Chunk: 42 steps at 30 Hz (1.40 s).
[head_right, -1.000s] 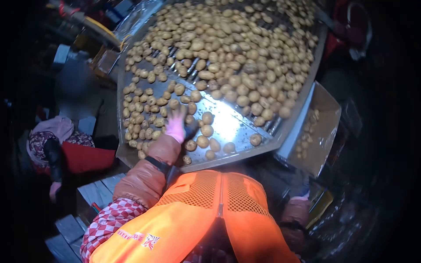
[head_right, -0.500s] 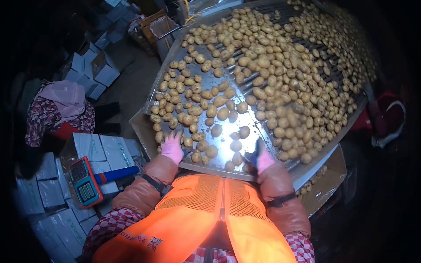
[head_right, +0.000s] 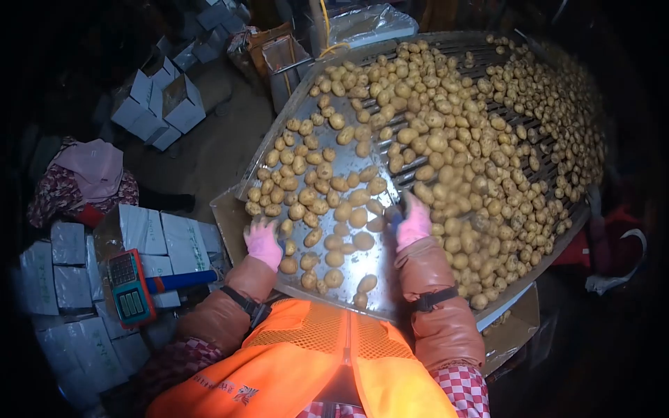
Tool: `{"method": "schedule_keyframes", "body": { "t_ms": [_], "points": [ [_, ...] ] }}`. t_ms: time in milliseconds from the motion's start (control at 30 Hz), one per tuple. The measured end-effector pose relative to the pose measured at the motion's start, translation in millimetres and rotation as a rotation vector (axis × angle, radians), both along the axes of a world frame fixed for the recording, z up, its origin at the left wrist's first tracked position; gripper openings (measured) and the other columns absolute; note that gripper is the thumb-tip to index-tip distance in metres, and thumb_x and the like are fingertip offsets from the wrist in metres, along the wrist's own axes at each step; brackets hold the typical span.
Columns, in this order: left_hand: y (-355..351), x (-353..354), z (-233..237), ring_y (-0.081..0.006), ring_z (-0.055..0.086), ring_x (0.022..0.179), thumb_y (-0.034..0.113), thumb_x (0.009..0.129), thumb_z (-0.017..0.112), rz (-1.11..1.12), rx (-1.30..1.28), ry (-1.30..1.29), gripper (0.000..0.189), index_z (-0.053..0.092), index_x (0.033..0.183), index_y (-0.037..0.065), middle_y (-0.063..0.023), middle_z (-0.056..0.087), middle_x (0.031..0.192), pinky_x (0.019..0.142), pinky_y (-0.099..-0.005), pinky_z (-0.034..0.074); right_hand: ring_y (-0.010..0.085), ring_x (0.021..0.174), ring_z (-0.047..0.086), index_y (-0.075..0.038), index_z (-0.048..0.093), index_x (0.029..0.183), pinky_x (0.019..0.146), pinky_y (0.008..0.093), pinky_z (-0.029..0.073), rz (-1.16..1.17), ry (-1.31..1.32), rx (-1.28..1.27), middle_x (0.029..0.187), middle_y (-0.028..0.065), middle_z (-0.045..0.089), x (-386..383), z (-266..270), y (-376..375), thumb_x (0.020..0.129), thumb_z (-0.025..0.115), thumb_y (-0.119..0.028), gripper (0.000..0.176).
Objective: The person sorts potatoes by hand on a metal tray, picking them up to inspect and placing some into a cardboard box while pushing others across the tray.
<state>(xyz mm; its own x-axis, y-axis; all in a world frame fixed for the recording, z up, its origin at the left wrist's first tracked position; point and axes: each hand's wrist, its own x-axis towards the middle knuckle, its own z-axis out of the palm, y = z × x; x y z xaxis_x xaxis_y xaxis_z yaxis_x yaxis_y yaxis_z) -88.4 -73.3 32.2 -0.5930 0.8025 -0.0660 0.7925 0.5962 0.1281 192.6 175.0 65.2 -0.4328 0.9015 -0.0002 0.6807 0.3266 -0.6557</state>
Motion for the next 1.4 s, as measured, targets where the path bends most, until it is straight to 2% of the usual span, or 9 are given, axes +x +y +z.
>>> {"method": "schedule_keyframes", "body": {
  "t_ms": [233,500,633,733,800,900,1000,1267,1400],
  "points": [
    [136,-59,-2,-0.0318,0.042,0.138,0.030,0.090,0.066,0.077,0.217,-0.143,0.050,0.057,0.137,0.017,-0.0127,0.051,0.145,0.113,-0.0516,0.033,0.0473,0.150,0.015,-0.023,0.048,0.144,0.114,0.0730,0.015,0.221,-0.683,-0.093,0.159,0.0177,0.030,-60,18,-36,0.079,0.073,-0.052,0.076],
    [217,-4,33,-0.0382,0.036,0.143,0.036,0.091,0.066,-0.098,-0.145,-0.113,0.056,0.049,0.145,0.031,-0.0133,0.030,0.160,0.113,-0.0595,0.033,0.0347,0.129,0.052,-0.011,0.061,0.128,0.110,0.0488,0.040,0.734,-0.021,0.036,0.136,0.0157,0.056,-47,-8,-86,0.086,0.070,-0.028,0.046],
    [135,14,31,-0.0385,0.042,0.137,0.022,0.089,0.063,-0.474,0.033,-0.170,0.057,0.051,0.144,0.021,-0.0151,0.040,0.153,0.109,-0.0526,0.041,0.0281,0.113,0.061,-0.007,0.062,0.127,0.102,0.0401,0.048,0.115,0.506,-0.912,0.121,0.0137,0.064,-39,52,-50,0.092,0.066,-0.016,0.036],
    [86,-13,19,-0.0378,0.046,0.132,0.016,0.086,0.063,-0.447,0.109,-0.263,0.054,0.055,0.139,0.012,-0.0159,0.049,0.146,0.106,-0.0488,0.043,0.0239,0.103,0.064,-0.003,0.063,0.120,0.094,0.0360,0.051,0.168,0.305,0.239,0.112,0.0104,0.066,3,34,14,0.098,0.061,-0.011,0.024],
    [76,-13,10,-0.0375,0.049,0.128,0.013,0.085,0.063,-0.293,0.076,-0.258,0.051,0.057,0.135,0.009,-0.0161,0.054,0.140,0.105,-0.0480,0.043,0.0287,0.105,0.065,-0.003,0.059,0.128,0.095,0.0431,0.052,-0.199,0.481,-0.148,0.115,0.0129,0.066,23,57,42,0.096,0.061,-0.007,0.032],
    [90,-5,5,-0.0380,0.055,0.119,0.008,0.085,0.062,-0.185,0.470,0.042,0.046,0.059,0.131,0.006,-0.0176,0.061,0.127,0.104,-0.0480,0.043,0.0385,0.120,0.057,-0.010,0.048,0.141,0.099,0.0609,0.047,-0.400,-0.482,0.584,0.138,0.0204,0.055,73,22,89,0.091,0.068,-0.028,0.056],
    [170,-11,29,-0.0391,0.056,0.118,0.009,0.086,0.062,-0.341,0.472,0.032,0.048,0.057,0.134,0.008,-0.0197,0.060,0.127,0.103,-0.0492,0.043,0.0425,0.142,0.034,-0.013,0.046,0.144,0.117,0.0609,0.024,-0.321,-0.936,0.122,0.152,0.0207,0.039,44,28,51,0.090,0.066,-0.049,0.068],
    [340,-29,12,-0.0435,0.058,0.122,0.008,0.087,0.061,-0.050,0.029,-0.222,0.051,0.058,0.137,0.018,-0.0263,0.045,0.146,0.102,-0.0476,0.049,0.0335,0.108,0.062,-0.011,0.058,0.135,0.098,0.0437,0.049,0.387,0.085,-0.430,0.114,0.0187,0.064,-3,15,-57,0.094,0.063,-0.026,0.045],
    [338,-41,0,-0.0431,0.061,0.117,0.006,0.086,0.064,-0.033,0.150,-0.230,0.042,0.066,0.127,0.017,-0.0248,0.053,0.138,0.100,-0.0469,0.050,0.0246,0.091,0.066,-0.004,0.061,0.131,0.083,0.0356,0.053,0.039,0.511,-0.562,0.101,0.0148,0.068,-23,97,30,0.095,0.061,-0.015,0.037]
  ]
}}
